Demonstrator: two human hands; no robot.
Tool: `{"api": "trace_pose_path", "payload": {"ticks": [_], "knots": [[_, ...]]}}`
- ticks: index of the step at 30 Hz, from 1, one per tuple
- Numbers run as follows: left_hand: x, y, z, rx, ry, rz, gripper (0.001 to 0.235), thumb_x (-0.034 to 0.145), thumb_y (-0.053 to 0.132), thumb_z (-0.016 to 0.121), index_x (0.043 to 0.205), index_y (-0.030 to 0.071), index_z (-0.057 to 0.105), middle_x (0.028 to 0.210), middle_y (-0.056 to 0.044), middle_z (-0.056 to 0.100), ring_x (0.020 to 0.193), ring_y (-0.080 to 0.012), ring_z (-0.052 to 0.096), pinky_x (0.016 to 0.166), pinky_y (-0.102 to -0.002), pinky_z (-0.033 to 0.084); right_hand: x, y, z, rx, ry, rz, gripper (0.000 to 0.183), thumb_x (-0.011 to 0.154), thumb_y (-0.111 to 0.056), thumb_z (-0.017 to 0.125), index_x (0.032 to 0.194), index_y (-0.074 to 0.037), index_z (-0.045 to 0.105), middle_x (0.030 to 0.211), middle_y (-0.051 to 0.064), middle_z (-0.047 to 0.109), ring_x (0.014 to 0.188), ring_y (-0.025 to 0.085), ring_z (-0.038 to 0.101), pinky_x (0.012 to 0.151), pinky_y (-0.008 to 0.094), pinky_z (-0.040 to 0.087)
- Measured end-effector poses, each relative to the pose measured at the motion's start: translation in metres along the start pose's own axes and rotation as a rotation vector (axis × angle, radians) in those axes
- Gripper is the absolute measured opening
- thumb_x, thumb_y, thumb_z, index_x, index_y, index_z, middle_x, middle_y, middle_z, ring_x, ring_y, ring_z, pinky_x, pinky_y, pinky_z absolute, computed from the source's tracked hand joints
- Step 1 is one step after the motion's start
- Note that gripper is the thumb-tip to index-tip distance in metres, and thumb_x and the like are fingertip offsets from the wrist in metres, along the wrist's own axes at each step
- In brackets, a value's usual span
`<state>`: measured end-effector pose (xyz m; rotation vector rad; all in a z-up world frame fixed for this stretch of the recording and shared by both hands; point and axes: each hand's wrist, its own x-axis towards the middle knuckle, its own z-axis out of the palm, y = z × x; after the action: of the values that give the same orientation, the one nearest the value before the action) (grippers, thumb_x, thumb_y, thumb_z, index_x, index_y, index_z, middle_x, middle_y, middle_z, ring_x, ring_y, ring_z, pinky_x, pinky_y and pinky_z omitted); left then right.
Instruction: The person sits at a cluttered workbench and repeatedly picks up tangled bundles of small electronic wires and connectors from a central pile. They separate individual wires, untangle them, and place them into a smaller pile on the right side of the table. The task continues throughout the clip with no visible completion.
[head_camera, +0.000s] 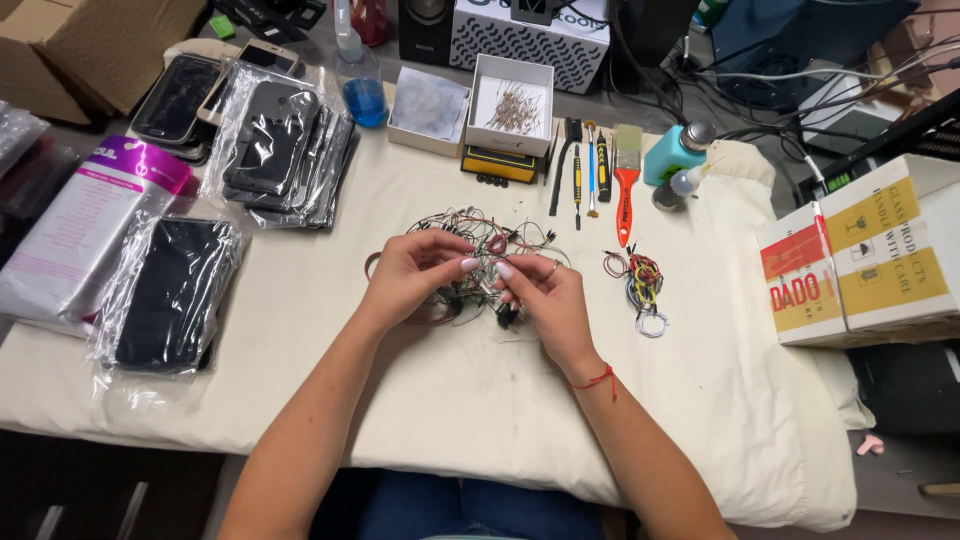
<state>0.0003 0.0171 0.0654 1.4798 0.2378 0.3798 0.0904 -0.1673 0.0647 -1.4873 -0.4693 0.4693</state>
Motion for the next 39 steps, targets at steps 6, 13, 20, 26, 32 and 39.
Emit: {"api": "trace_pose_path", "payload": {"ticks": [6, 13, 20, 26, 32, 39], "knots": [[0.002, 0.005, -0.002, -0.06, -0.029, -0.033, 0.023, 0.084, 0.004, 0.082, 0.106, 0.003, 0.077, 0.083, -0.011, 0.079, 0.074, -0.013, 0.071, 0.067, -0.024, 0.058, -0.009, -0.007, -0.024, -0.059, -0.021, 0.014, 0.015, 0.094, -0.011, 0.074, 0.104, 0.0, 0.076, 0.063, 0.012, 0.07, 0.049, 0.007, 0.057, 0.045, 0.018, 0.048], [0.005, 0.0, -0.006, -0.099, -0.054, -0.061, 0.024, 0.084, 0.002, 0.081, 0.108, 0.001, 0.076, 0.083, -0.013, 0.078, 0.071, -0.013, 0.07, 0.066, -0.025, 0.058, -0.01, -0.016, -0.058, -0.343, -0.009, -0.101, 0.008, 0.091, -0.011, 0.078, 0.098, -0.007, 0.08, 0.052, 0.005, 0.062, 0.052, 0.006, 0.045, 0.053, 0.021, 0.042], [0.004, -0.001, -0.009, -0.125, -0.011, -0.057, 0.023, 0.084, 0.001, 0.082, 0.106, -0.001, 0.077, 0.081, -0.014, 0.077, 0.068, -0.0114, 0.068, 0.066, -0.024, 0.058, -0.005, -0.016, -0.099, -0.413, -0.021, -0.046, 0.004, 0.088, -0.008, 0.078, 0.091, -0.008, 0.08, 0.046, 0.001, 0.053, 0.048, 0.007, 0.042, 0.052, 0.022, 0.038], [0.006, -0.01, -0.014, -0.138, -0.005, -0.02, 0.02, 0.084, 0.0, 0.082, 0.103, -0.001, 0.077, 0.08, -0.015, 0.077, 0.065, -0.01, 0.066, 0.064, -0.024, 0.057, -0.013, -0.053, -0.107, -0.334, -0.101, 0.02, 0.007, 0.086, -0.004, 0.076, 0.093, -0.004, 0.079, 0.05, 0.001, 0.052, 0.053, 0.007, 0.045, 0.053, 0.022, 0.038], [-0.007, 0.006, 0.0, -0.144, -0.208, -0.11, 0.021, 0.082, -0.002, 0.079, 0.103, -0.003, 0.077, 0.08, -0.018, 0.078, 0.064, -0.0123, 0.067, 0.063, -0.027, 0.06, 0.005, -0.026, -0.126, 0.131, -0.002, -0.048, 0.017, 0.096, -0.007, 0.067, 0.108, 0.005, 0.071, 0.056, 0.009, 0.057, 0.051, 0.01, 0.051, 0.054, 0.022, 0.044], [-0.018, 0.008, 0.015, -0.206, -0.541, -0.271, 0.019, 0.086, -0.004, 0.073, 0.104, -0.01, 0.074, 0.081, -0.021, 0.077, 0.065, -0.0185, 0.074, 0.063, -0.033, 0.066, 0.012, -0.014, -0.126, 0.485, 0.082, -0.049, 0.023, 0.096, -0.005, 0.067, 0.116, 0.005, 0.066, 0.092, 0.021, 0.075, 0.078, 0.018, 0.072, 0.074, 0.028, 0.056]]}}
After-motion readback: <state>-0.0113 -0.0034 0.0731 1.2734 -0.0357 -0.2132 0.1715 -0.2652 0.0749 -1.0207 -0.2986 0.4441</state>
